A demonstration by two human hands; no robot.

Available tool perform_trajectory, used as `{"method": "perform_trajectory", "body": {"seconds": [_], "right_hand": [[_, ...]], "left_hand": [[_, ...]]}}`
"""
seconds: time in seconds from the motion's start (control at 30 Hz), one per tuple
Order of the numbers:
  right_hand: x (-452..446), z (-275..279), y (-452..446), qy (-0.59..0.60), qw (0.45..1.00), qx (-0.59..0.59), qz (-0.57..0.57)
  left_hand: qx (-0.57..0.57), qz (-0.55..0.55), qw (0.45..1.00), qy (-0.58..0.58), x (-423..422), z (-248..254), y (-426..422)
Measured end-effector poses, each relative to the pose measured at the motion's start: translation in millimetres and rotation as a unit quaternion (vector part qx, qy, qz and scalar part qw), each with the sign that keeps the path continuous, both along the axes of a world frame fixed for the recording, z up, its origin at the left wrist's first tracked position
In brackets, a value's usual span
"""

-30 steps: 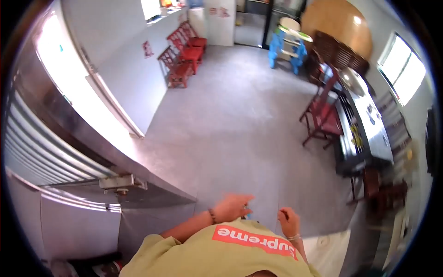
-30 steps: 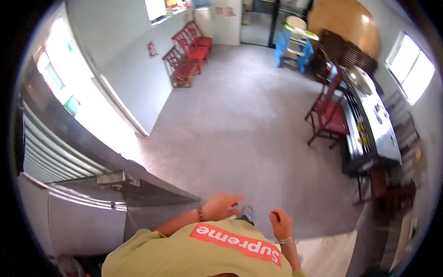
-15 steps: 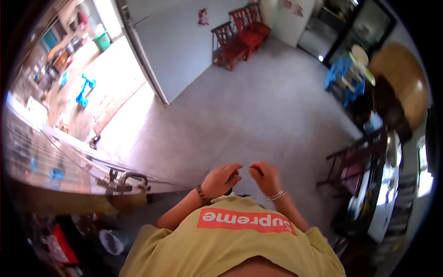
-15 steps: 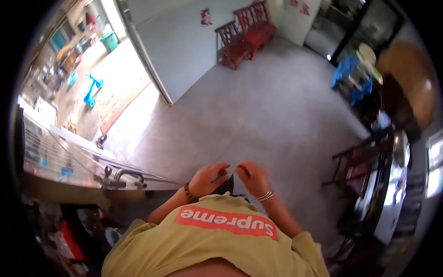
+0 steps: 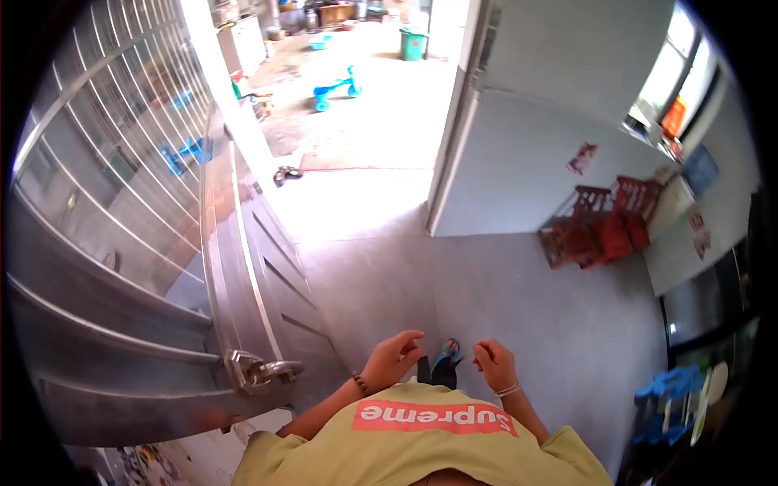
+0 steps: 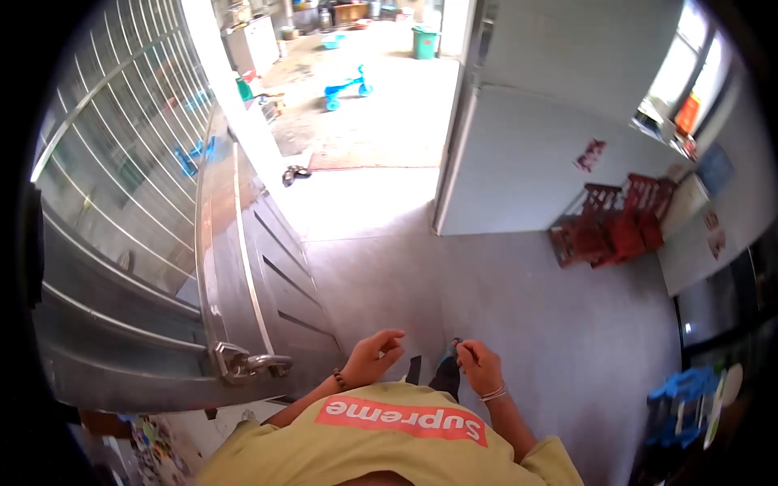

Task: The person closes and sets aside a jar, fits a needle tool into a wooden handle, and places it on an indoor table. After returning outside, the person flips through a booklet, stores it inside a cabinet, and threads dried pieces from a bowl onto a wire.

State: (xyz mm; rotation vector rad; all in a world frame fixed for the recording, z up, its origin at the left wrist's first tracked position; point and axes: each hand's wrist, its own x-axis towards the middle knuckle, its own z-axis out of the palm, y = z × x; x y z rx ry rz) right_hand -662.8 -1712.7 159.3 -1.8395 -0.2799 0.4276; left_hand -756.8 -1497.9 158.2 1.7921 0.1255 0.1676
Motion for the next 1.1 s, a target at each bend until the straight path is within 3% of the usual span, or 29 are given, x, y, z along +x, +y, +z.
{"method": "perform_trajectory", "body": {"seconds": [0.07,0.2,0.3,0.5,0.67,0.87,1.1], "right_hand": [[42.2,8.8,14.7,-0.070,0.994,-0.004,0.083],[127.6,3.5,20.1,-0.111,0.987,-0.005,0.117],[179.5,2.6,11.9,-0.087,0.987,-0.024,0.136],[291.6,-6.3,40.8,-0.043,0.984,-0.021,0.169],[350.9,-8.1,131.6,-0.034,0.966,0.003,0.256],[403.1,-14.0,275.0,-0.067,0.941,0.017,0.333],[463.2,33.4,426.4,-0.150,0.916,0.002,0.372]], "left_hand": [[0.004,0.029,1.000,0.001,29.2,-3.8,1.8],[-0.022,0.061,0.998,0.009,109.5,-11.1,1.9],[-0.076,0.082,0.994,0.018,161.2,-13.9,-1.9],[-0.049,0.149,0.987,0.021,230.1,9.8,26.4],[-0.089,0.237,0.966,0.044,253.6,-29.7,83.0],[-0.078,0.276,0.957,0.037,315.7,-18.1,189.9],[-0.003,0.274,0.962,-0.015,385.3,2.2,326.1]]}}
